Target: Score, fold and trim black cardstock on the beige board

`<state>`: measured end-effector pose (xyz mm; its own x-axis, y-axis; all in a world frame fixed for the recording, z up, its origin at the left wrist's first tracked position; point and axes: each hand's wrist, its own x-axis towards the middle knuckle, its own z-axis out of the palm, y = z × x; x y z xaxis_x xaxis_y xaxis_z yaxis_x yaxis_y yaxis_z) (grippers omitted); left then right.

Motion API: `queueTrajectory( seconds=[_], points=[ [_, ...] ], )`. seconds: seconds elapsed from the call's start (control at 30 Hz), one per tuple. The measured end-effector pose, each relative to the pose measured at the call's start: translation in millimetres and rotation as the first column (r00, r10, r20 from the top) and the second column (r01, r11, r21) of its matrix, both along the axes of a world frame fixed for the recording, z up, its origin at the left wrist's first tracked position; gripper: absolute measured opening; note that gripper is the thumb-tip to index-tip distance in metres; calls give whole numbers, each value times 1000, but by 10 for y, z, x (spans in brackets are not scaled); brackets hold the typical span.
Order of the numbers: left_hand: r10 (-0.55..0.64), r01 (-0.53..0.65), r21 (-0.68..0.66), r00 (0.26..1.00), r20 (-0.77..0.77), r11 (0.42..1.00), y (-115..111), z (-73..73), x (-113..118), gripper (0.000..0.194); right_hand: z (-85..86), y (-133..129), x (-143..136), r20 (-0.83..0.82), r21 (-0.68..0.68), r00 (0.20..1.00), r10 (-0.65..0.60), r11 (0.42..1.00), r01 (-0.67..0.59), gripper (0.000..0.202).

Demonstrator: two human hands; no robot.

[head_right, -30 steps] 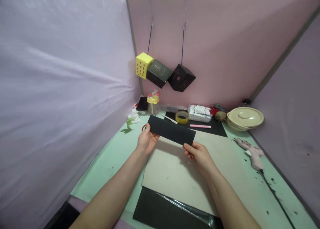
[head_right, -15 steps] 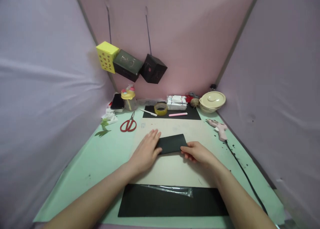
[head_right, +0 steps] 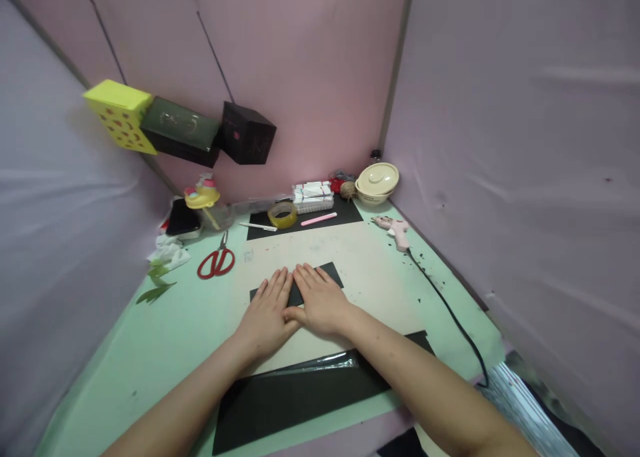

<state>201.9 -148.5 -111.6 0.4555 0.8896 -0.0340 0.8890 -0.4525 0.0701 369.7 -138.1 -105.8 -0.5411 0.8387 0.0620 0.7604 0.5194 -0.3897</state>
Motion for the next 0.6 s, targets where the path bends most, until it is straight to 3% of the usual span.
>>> queueTrajectory(
  seconds=[0.27,0.37,0.5,0.6],
  points=[
    [47,-55,99,995,83,994,-27,-131,-218,99,-11,0,416,87,-44,965,-249,966,254,92],
    [50,-57,110,996,68,992,-37,-113,-234,99,-17,24,444,56,-63,961,-270,960,273,91],
    [56,-60,102,998,34,993,-40,-71,-191,100,130,-40,600,-179,-184,946,-271,954,239,80],
    [57,-59,100,998,28,993,-36,-57,-174,100,443,-322,944,-462,-296,762,-454,889,351,64]
  ],
)
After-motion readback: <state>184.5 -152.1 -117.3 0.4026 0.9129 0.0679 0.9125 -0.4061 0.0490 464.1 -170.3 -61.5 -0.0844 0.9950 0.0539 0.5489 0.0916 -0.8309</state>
